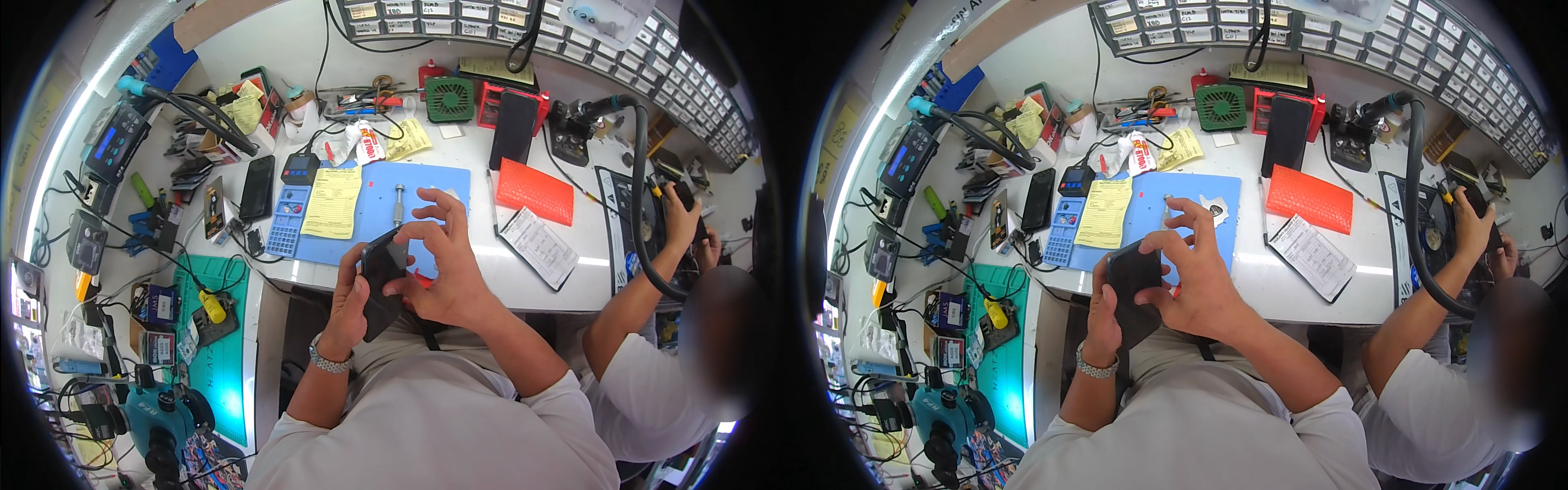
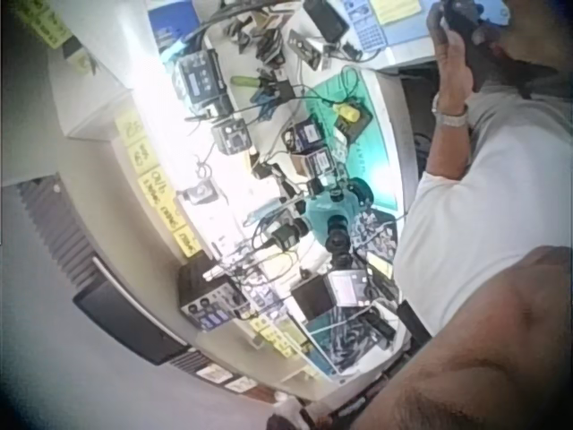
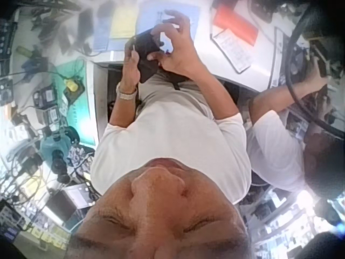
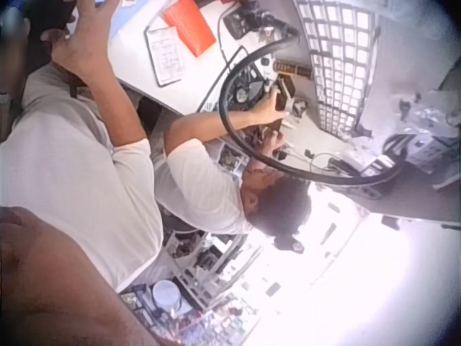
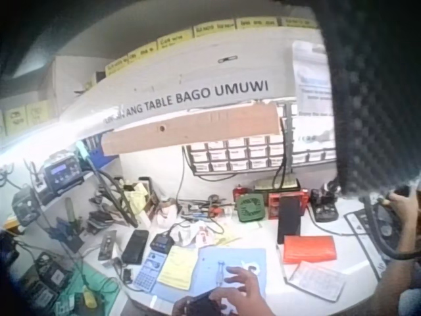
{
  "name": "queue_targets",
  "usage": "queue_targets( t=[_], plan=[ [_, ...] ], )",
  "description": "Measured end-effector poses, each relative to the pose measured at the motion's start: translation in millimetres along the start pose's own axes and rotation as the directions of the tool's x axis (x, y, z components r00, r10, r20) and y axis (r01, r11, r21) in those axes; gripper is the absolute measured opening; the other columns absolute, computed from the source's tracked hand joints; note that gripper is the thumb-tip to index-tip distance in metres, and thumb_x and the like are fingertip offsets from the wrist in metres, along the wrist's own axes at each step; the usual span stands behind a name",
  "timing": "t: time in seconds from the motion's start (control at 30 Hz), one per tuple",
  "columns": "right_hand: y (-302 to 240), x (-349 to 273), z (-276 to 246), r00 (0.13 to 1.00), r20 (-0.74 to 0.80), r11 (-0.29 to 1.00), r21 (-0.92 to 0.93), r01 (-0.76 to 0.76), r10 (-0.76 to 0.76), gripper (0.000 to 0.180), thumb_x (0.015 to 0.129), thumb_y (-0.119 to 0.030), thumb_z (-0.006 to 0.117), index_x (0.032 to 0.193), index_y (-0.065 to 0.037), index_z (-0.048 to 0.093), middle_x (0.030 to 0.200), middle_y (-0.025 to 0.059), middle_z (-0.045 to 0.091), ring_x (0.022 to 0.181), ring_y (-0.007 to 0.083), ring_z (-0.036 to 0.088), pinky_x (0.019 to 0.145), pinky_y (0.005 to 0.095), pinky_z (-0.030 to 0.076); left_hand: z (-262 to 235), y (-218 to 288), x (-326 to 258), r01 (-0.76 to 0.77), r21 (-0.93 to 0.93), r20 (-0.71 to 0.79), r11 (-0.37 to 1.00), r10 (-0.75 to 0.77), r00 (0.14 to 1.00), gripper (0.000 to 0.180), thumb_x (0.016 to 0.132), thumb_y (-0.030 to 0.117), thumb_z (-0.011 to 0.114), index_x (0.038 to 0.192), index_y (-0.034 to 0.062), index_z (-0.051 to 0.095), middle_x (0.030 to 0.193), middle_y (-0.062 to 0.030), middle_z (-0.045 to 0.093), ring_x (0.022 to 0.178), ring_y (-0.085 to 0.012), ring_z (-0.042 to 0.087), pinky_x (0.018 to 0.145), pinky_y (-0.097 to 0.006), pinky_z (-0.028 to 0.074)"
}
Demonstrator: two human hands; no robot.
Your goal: The person removes a protective film from the back of a smartphone, applies adhesive along the edges, and reattaches the back cover. The person then hands the phone to a customer across the counter.
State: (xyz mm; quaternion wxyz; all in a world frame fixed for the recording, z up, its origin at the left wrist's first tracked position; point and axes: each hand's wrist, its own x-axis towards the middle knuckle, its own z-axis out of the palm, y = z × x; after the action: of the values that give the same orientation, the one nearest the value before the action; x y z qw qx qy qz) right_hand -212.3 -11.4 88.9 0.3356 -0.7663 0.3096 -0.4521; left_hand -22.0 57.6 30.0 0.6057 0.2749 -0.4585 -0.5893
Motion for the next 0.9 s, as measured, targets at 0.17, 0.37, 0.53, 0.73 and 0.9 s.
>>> queue_targets(
  t=[0.17,0.37,0.53,0.73,0.9],
  plan=[
    [-0.3,0.0,-3.7,0.999,-0.014,0.998,-0.037,0.048,-0.049,0.069,0.065,-0.011,0.101,0.123,-0.017,0.064,0.157,0.0217,0.037,0.134,0.0417,0.053,0.100,0.0509,0.052,-1.1,-0.8,1.1,-0.011,0.027,0.036,1.000,0.010,0.999,0.063,0.116,0.050,0.049,0.167,0.0202,0.026,0.152,-0.0332,0.053,0.131,-0.0414,0.066,0.107,-0.055,0.058],
    [9.8,10.0,-18.9,0.988,0.157,0.996,0.094,-0.012,-0.003,0.075,0.056,-0.026,0.109,0.108,-0.009,0.057,0.146,0.0223,0.041,0.130,0.0425,0.053,0.104,0.0524,0.051,-6.3,-8.1,-3.7,0.025,0.144,0.079,0.989,-0.037,0.996,0.061,0.117,0.042,0.052,0.166,0.0129,0.029,0.150,-0.0291,0.058,0.132,-0.0343,0.066,0.110,-0.049,0.056],
    [13.8,10.8,-19.8,0.982,0.187,0.977,0.214,-0.026,-0.015,0.078,0.058,-0.033,0.110,0.099,-0.006,0.049,0.140,0.0229,0.045,0.131,0.0408,0.055,0.107,0.0510,0.052,5.7,0.1,0.6,-0.026,0.200,0.096,0.979,0.007,0.995,0.058,0.116,0.027,0.055,0.164,0.0058,0.030,0.150,-0.0195,0.059,0.132,-0.0243,0.063,0.111,-0.040,0.053],
    [15.4,5.5,-23.0,0.982,0.187,0.923,0.374,-0.087,0.017,0.076,0.069,-0.029,0.107,0.108,-0.007,0.046,0.141,0.0216,0.049,0.131,0.0346,0.061,0.112,0.0475,0.052,0.7,5.3,6.7,-0.036,0.229,0.101,0.973,0.013,0.995,0.081,0.107,0.038,0.072,0.165,0.0063,0.026,0.155,-0.0218,0.052,0.136,-0.0281,0.060,0.110,-0.045,0.056],
    [17.2,-1.2,-14.7,0.970,0.219,0.860,0.472,-0.196,0.101,0.083,0.077,-0.009,0.100,0.135,-0.008,0.040,0.148,0.0213,0.050,0.138,0.0301,0.060,0.116,0.0474,0.052,-6.4,-2.1,10.3,-0.087,0.311,0.124,0.946,0.050,0.991,0.110,0.091,0.042,0.091,0.167,0.0079,0.018,0.159,-0.0232,0.048,0.144,-0.0338,0.056,0.116,-0.053,0.052]
  ],
)
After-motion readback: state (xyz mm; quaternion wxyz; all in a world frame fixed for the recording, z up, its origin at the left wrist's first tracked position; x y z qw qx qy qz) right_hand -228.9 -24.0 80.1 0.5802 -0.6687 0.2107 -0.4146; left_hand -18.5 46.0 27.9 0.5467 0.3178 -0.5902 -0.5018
